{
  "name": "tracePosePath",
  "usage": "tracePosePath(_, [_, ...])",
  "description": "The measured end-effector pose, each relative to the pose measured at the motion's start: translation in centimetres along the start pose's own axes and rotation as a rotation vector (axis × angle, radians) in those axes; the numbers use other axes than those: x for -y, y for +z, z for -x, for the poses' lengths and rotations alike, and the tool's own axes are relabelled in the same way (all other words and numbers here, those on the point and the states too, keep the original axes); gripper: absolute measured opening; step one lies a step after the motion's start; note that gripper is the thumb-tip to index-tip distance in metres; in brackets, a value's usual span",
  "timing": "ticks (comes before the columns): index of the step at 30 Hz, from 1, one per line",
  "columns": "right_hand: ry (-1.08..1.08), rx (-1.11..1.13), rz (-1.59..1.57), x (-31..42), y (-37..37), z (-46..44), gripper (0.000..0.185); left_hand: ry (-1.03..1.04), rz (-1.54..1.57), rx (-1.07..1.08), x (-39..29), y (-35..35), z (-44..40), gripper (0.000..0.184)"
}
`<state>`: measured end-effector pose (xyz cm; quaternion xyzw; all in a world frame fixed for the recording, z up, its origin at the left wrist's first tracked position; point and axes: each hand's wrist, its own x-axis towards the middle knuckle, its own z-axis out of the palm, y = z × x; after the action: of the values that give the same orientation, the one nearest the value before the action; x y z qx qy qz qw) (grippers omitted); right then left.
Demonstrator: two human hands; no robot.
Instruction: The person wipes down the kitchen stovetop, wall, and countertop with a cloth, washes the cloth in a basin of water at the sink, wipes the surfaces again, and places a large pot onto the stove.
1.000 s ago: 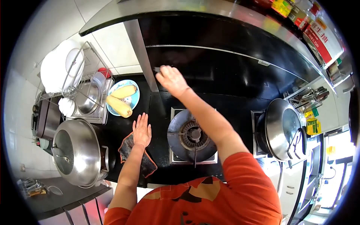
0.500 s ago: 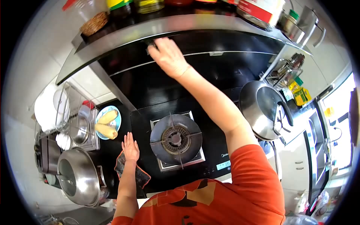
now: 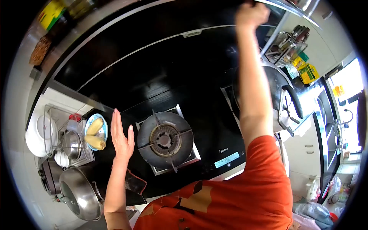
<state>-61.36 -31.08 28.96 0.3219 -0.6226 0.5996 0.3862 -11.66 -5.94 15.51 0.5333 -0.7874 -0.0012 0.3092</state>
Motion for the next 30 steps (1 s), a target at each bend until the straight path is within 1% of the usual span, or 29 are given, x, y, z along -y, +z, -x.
tracePosePath(1, [-0.208,-0.036,0.055,2.5,-1.8,2.7,0.022,0.067,-0.018,-0.025,-1.2,0.3,-2.0,0.063])
tracePosePath(2, [-0.294,-0.346,-0.165,5.9,-2.5,3.9,0.025,0.118,-0.046,-0.049,-2.0,0.8,-3.9,0.064])
tracePosePath(3, [-0.173,0.142,-0.299,6.9,-5.0,7.5,0.053,0.147,-0.061,-0.055,-2.9,1.3,-5.8,0.064])
tracePosePath(4, [-0.277,0.173,-0.393,8.2,-6.6,7.7,0.039,0.173,-0.079,-0.060,-3.8,1.8,-7.6,0.065])
tracePosePath(6, [-0.296,0.098,-0.418,6.4,-5.7,6.0,0.034,0.206,-0.096,-0.062,-5.1,2.8,-10.3,0.066])
tracePosePath(7, [-0.307,0.024,-0.399,4.8,-5.1,4.0,0.032,0.218,-0.095,-0.064,-5.7,3.0,-11.3,0.066])
tracePosePath(8, [-0.306,-0.067,-0.166,0.8,-2.2,3.0,0.031,0.239,-0.094,-0.069,-5.9,3.3,-12.0,0.067])
tracePosePath(9, [-0.234,-0.061,-0.148,-2.2,-1.3,0.5,0.033,0.247,-0.091,-0.068,-6.2,3.3,-12.3,0.067])
tracePosePath(10, [-0.172,-0.107,-0.254,-5.0,-0.3,-1.5,0.030,0.253,-0.089,-0.067,-6.4,3.3,-12.5,0.067])
tracePosePath(11, [-0.277,-0.060,-0.073,-10.0,1.6,-3.3,0.023,0.250,-0.077,-0.065,-6.5,3.2,-12.5,0.067])
tracePosePath(12, [-0.213,-0.090,0.050,-12.7,1.8,-4.7,0.016,0.253,-0.080,-0.069,-6.6,3.1,-12.4,0.067])
tracePosePath(13, [-0.022,0.003,0.114,-17.5,5.1,-7.8,0.014,0.242,-0.090,-0.056,-6.5,3.0,-12.2,0.067])
tracePosePath(14, [0.037,0.049,0.140,-17.7,3.9,-8.7,0.013,0.228,-0.099,-0.040,-6.4,3.0,-12.1,0.067])
tracePosePath(15, [0.060,0.027,0.068,-16.8,3.3,-8.9,0.012,0.220,-0.124,-0.033,-6.2,3.1,-12.2,0.068])
tracePosePath(16, [0.083,0.003,0.001,-15.7,2.8,-8.5,0.012,0.256,-0.128,-0.053,-5.9,3.2,-12.4,0.068])
tracePosePath(17, [0.185,0.025,-0.122,-13.9,2.6,-6.6,0.013,0.258,-0.144,-0.063,-5.9,3.5,-12.6,0.068])
tracePosePath(18, [0.284,0.041,-0.246,-10.7,2.3,-4.4,0.014,0.263,-0.159,-0.077,-6.1,3.7,-13.0,0.069])
tracePosePath(19, [-0.107,-0.165,-0.138,-5.3,-0.2,-1.8,0.017,0.278,-0.161,-0.087,-6.4,4.0,-13.4,0.069])
tracePosePath(20, [-0.230,-0.413,0.053,-1.6,0.1,0.8,0.020,0.284,-0.163,-0.091,-6.8,4.3,-13.8,0.069])
tracePosePath(21, [-0.122,-0.151,-0.236,2.2,-2.6,2.9,0.021,0.295,-0.148,-0.101,-7.3,4.6,-14.1,0.069])
tracePosePath(22, [-0.127,-0.044,-0.332,5.0,-5.0,4.4,0.021,0.310,-0.136,-0.111,-7.6,4.8,-14.4,0.069])
tracePosePath(23, [-0.143,-0.053,-0.363,6.1,-5.8,5.2,0.021,0.311,-0.130,-0.119,-8.0,4.9,-14.5,0.069])
tracePosePath(24, [-0.137,-0.049,-0.362,5.4,-5.4,5.0,0.021,0.311,-0.134,-0.112,-8.1,4.6,-14.4,0.069])
tracePosePath(26, [-0.074,-0.099,-0.236,1.4,-3.4,3.1,0.019,0.308,-0.120,-0.108,-8.4,3.7,-13.9,0.070])
tracePosePath(28, [0.149,-0.117,-0.176,-5.9,-0.6,0.1,0.015,0.297,-0.106,-0.115,-8.2,2.7,-12.9,0.070])
tracePosePath(29, [0.254,-0.080,-0.295,-9.8,0.4,-1.6,0.015,0.300,-0.107,-0.115,-8.1,2.1,-12.4,0.069])
tracePosePath(30, [0.252,-0.057,-0.228,-11.1,-1.5,-3.6,0.018,0.303,-0.107,-0.115,-8.1,1.6,-12.0,0.068])
